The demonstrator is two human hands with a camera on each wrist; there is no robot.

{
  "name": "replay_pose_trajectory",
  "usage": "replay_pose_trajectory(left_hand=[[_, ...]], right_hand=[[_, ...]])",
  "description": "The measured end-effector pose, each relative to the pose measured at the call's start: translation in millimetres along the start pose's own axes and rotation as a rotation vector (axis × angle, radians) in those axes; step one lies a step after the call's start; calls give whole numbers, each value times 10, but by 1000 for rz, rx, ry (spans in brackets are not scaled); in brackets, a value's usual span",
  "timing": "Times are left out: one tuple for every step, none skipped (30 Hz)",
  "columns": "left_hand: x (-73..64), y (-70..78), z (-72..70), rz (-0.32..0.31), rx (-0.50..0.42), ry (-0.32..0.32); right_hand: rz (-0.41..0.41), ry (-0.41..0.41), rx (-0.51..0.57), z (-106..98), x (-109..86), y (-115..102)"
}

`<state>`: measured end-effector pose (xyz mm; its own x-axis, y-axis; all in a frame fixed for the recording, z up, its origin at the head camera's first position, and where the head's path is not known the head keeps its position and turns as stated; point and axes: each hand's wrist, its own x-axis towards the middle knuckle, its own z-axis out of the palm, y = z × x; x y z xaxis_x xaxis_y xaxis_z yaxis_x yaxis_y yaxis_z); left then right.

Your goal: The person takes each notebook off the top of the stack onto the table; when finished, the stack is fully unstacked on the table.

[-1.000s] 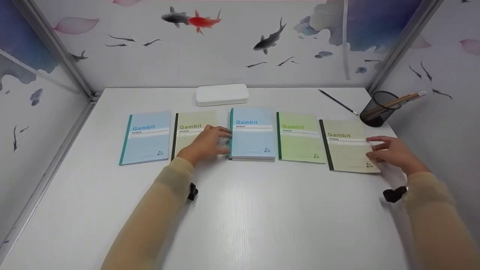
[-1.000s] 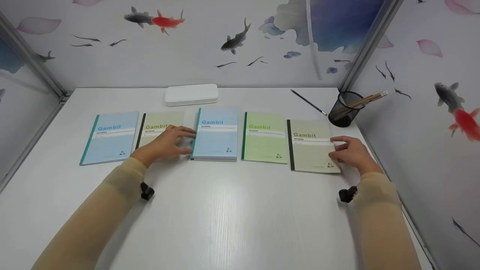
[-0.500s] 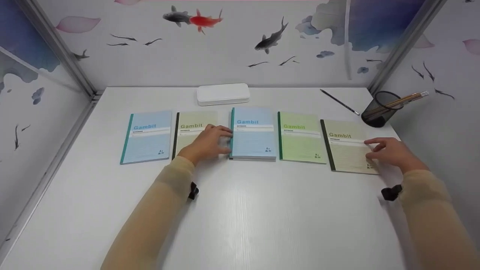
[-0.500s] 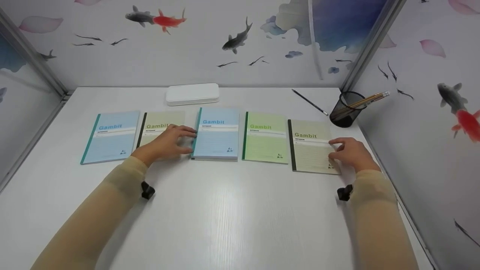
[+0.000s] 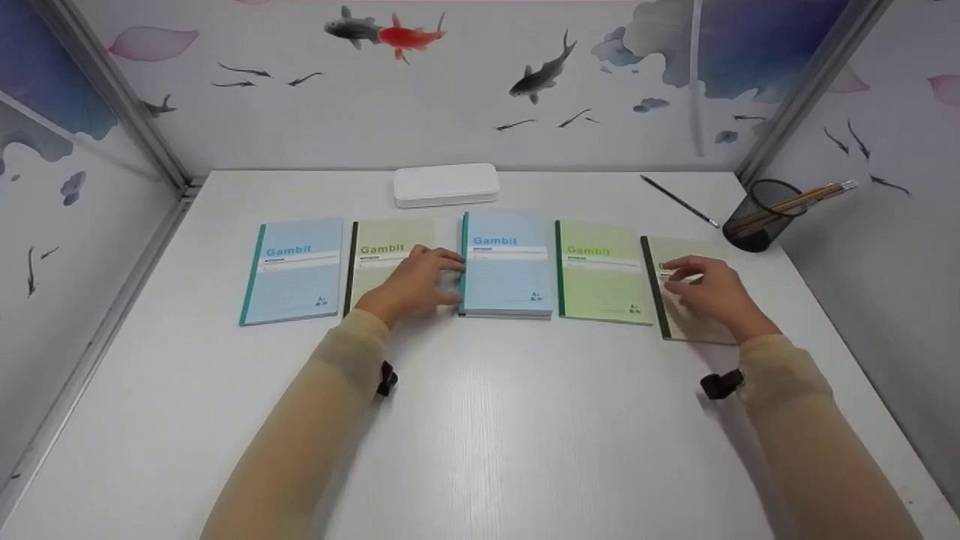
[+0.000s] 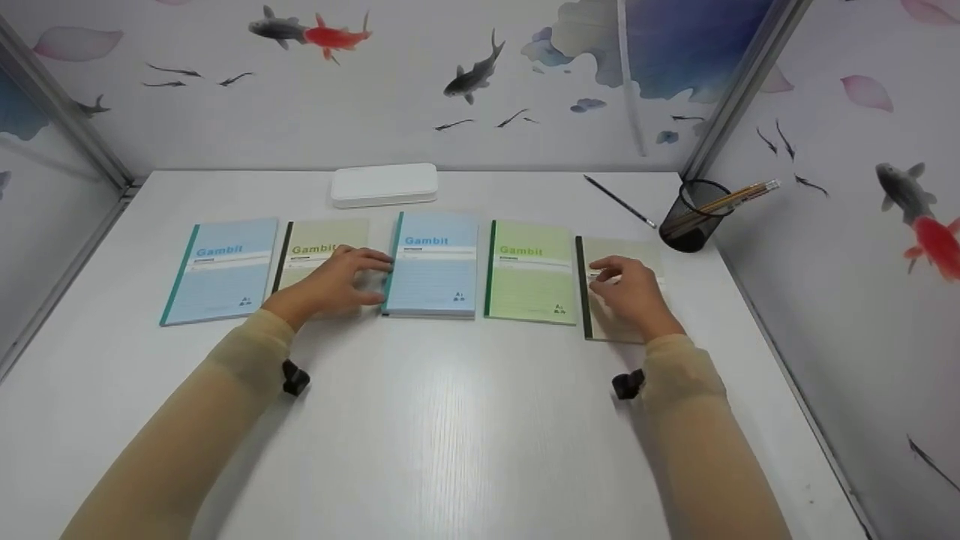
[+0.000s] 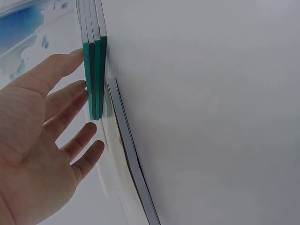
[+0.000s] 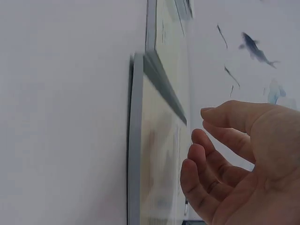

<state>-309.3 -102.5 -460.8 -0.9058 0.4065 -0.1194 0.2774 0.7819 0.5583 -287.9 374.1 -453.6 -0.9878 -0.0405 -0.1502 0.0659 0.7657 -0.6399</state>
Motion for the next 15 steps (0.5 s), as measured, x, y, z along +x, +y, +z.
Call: replay_pose_trajectory(left_hand=[[0,1,-1,2,4,0],[0,3,-2,3,6,0],[0,4,-3,5,11,0],[1,5,-4,7,15,0],[2,6,-6,4,14,1],[2,8,-7,2,13,2],[5,8,-7,-1,11,2],[7,9,-6,-1,11,1],[9,9,-5,-1,11,0],[11,8,-4,-3,9,-1],[12,9,-2,-6,7,-2],[13,10,-2,-8,6,-3],[13,11,-1,-9,5,-3],[13,13,-1,-11,4,-3],[13,16,-3,-14,3,-2]], right_hand=[[-9,-2,14,46,18,-57],[-14,-8,34,92,36,-113],[-17,-13,51,139,55,-165],[-19,-20,65,185,74,-214],[-23,-25,75,232,94,-260],[-28,-32,89,279,116,-305],[-35,-40,100,326,139,-348],[-35,-51,118,373,160,-394],[-34,-60,132,419,181,-440],[-32,-69,146,464,201,-488],[-31,-77,157,511,225,-534],[-29,-84,167,556,245,-584],[-25,-89,172,601,269,-635],[-20,-95,182,642,287,-686],[-18,-101,191,682,307,-734]])
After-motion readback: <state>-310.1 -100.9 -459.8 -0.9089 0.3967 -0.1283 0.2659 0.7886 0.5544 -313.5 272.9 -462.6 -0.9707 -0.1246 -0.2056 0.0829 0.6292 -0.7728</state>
